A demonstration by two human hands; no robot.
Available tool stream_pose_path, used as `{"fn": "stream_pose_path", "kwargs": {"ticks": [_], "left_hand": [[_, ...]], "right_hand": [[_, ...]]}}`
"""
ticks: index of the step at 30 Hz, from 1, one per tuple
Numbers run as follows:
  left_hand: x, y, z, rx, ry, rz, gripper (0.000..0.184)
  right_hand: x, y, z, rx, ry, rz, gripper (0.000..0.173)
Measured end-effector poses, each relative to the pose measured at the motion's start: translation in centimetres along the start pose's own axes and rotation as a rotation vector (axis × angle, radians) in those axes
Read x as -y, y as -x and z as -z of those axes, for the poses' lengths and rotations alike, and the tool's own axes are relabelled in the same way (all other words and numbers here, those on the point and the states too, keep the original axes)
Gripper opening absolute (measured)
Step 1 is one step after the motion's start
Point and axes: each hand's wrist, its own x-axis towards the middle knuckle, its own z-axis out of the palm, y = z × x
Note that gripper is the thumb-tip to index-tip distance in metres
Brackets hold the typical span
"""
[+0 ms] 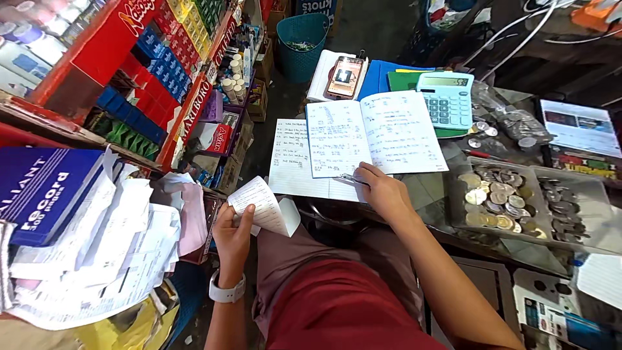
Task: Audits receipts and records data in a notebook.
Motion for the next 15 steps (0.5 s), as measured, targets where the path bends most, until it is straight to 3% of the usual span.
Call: {"fn": "stream_pose_path", "kwargs": {"ticks": [4,7,9,11,13,15], "left_hand": [[-0.1,-0.1,-0.1,0.000,0.016,-0.002,0.008],[-0.3,0.0,-0.1,0.002,0.022,0.004,0.007],[-0.3,0.0,-0.1,-0.005,0.027,0.005,0.007],[-0.3,0.1,0.0,-0.015,0.031,0.008,0.006],[-0.1,0.1,0.1,-0.016,0.034,0.007,0.007],[0.0,0.2,0.1,-0.010,0.036,0.004,0.007]], "right_hand": [[0.5,-0.4,0.7,0.070,0.022,-0.023,0.032],[0.7,-1.4,2.0,0.081,-0.125,-0.082,0.029],[0.8,-2.1,2.7,-0.080,-0.352,-0.151,0.025],[0.9,-3.2,3.1,-0.195,-0.771,-0.260,0.021],[1.0,-4.4,3.5,-0.110,-1.251,-0.317,0.036],[1.2,-5.6,3.1,0.023,-1.364,-0.353,0.056]]}}
